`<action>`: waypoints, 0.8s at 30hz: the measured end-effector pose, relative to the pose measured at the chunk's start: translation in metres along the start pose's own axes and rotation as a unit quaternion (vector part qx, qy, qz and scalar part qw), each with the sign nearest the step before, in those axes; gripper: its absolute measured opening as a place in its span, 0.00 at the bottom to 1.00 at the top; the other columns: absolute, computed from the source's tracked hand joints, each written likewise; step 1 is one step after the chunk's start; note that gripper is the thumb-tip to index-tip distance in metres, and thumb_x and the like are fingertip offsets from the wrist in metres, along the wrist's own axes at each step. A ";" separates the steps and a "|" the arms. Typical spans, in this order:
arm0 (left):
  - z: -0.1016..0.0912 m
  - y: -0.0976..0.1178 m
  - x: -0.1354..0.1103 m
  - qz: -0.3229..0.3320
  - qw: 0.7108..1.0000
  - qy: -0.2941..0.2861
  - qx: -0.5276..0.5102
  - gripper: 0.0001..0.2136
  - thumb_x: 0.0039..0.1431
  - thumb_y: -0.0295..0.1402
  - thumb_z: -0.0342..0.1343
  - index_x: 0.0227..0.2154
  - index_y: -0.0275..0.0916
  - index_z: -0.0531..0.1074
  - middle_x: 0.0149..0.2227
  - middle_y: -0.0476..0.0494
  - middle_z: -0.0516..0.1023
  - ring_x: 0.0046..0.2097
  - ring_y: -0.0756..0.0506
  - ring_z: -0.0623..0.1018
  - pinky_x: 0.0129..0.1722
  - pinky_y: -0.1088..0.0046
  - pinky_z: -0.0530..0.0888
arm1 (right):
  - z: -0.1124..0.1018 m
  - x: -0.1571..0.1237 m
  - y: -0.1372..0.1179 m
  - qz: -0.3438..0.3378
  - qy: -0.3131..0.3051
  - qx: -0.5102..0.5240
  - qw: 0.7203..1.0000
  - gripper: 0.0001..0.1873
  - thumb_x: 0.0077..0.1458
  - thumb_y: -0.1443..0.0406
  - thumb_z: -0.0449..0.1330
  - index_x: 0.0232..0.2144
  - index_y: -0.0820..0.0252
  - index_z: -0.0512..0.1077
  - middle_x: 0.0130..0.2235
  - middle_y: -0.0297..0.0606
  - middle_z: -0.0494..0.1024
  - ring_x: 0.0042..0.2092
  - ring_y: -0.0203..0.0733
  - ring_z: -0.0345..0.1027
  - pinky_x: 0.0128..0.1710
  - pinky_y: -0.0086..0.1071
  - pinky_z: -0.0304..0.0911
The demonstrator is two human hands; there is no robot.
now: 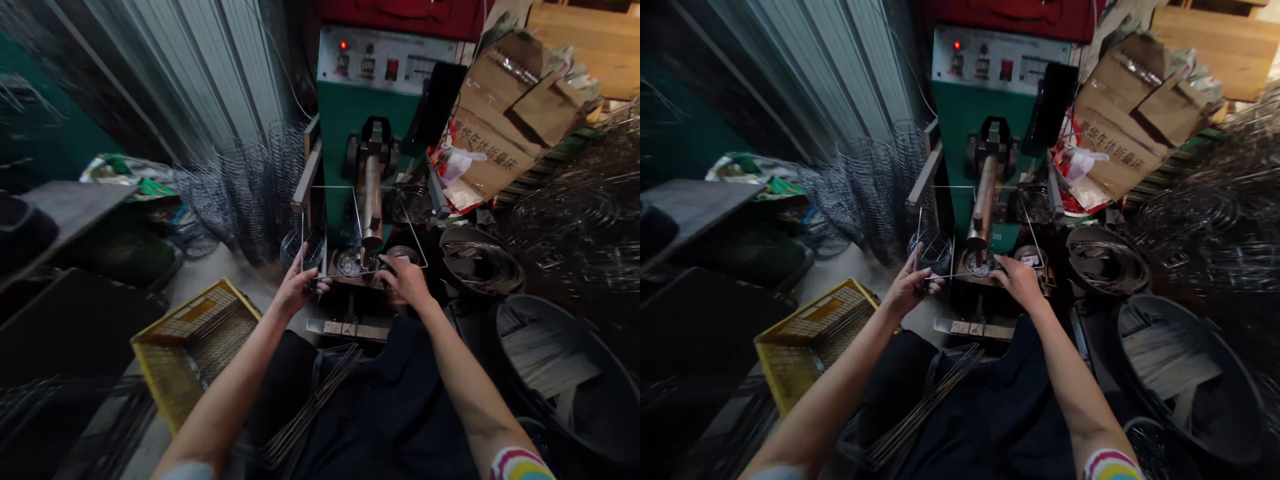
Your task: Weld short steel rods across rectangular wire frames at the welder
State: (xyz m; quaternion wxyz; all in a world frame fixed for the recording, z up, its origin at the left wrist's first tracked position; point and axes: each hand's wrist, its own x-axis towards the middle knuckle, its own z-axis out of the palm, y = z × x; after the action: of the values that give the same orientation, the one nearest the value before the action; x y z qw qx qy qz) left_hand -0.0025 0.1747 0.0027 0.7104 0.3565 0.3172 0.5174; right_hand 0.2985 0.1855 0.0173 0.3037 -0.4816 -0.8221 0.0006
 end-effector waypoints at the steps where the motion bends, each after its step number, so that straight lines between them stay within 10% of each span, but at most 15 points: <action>1: 0.001 0.000 -0.002 0.002 1.000 0.005 0.001 0.48 0.57 0.27 0.59 0.69 0.50 0.30 0.30 0.43 0.82 0.27 0.44 0.82 0.24 0.76 0.75 | 0.001 0.001 0.001 -0.003 0.005 0.004 1.000 0.21 0.60 0.57 0.61 0.53 0.60 0.73 0.47 0.45 0.80 0.47 0.49 0.76 0.47 0.36 0.70; 24: -0.003 0.000 0.007 0.017 0.999 -0.002 -0.027 0.47 0.57 0.26 0.59 0.69 0.50 0.32 0.29 0.45 0.81 0.26 0.45 0.81 0.23 0.77 0.73 | 0.003 0.015 0.006 0.008 -0.014 0.062 0.998 0.16 0.60 0.55 0.61 0.47 0.57 0.76 0.44 0.43 0.81 0.44 0.47 0.76 0.47 0.37 0.68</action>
State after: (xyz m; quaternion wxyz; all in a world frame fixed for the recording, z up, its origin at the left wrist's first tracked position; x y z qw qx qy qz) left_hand -0.0034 0.1817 0.0001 0.7114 0.3436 0.2956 0.5371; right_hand 0.2965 0.2014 0.0206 0.3213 -0.4685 -0.8207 0.0612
